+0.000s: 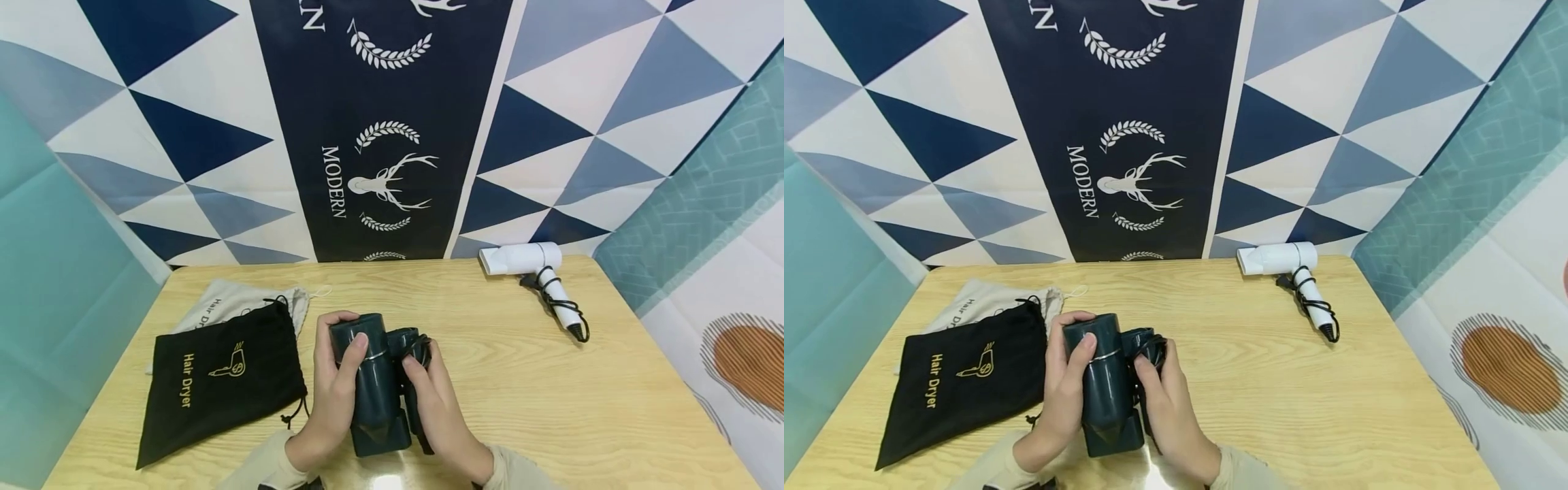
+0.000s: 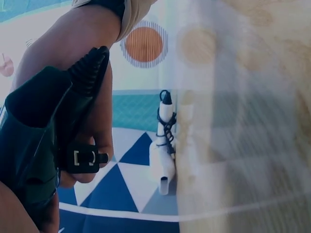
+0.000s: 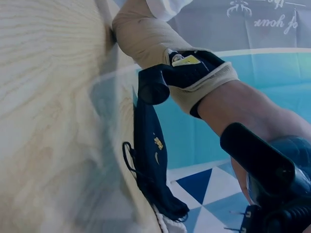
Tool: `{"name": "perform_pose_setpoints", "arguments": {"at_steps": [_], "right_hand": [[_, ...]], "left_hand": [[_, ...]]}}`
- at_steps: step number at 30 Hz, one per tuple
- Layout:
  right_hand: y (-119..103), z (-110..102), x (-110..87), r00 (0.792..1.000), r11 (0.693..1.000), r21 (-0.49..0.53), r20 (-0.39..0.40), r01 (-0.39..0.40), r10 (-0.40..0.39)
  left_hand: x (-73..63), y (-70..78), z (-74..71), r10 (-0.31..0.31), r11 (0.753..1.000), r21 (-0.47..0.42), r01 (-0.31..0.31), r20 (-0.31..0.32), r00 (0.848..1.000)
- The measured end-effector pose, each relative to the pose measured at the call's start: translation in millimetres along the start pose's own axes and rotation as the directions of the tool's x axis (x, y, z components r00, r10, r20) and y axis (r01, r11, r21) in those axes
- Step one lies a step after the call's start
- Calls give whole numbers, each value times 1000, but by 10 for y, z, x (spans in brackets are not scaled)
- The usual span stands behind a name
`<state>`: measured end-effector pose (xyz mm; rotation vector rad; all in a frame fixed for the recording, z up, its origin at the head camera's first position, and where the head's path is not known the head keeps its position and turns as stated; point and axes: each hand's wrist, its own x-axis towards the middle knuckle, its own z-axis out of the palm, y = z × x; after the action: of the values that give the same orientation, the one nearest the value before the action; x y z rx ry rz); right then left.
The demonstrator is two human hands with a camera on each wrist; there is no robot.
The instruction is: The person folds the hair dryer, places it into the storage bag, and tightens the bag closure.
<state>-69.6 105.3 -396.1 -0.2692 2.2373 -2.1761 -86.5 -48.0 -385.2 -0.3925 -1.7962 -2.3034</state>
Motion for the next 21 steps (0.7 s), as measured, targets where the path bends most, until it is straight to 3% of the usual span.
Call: {"name": "perform_pose_setpoints", "arguments": {"at_steps": [6,13,17,21], "right_hand": [[-75,-96,98,994,997,-79,113,16,-7],[-182,-260,160,954,981,-186,300,49,9],[-227,-302,178,937,960,-279,339,18,81],[-248,-327,194,905,928,-371,384,-30,182]], "left_hand": [[133,88,-117,24,997,78,-24,6,1000],[246,203,-244,41,989,145,-38,-18,999],[273,254,-298,45,989,143,-36,-56,997],[296,300,-346,72,988,146,-57,-95,993]]}}
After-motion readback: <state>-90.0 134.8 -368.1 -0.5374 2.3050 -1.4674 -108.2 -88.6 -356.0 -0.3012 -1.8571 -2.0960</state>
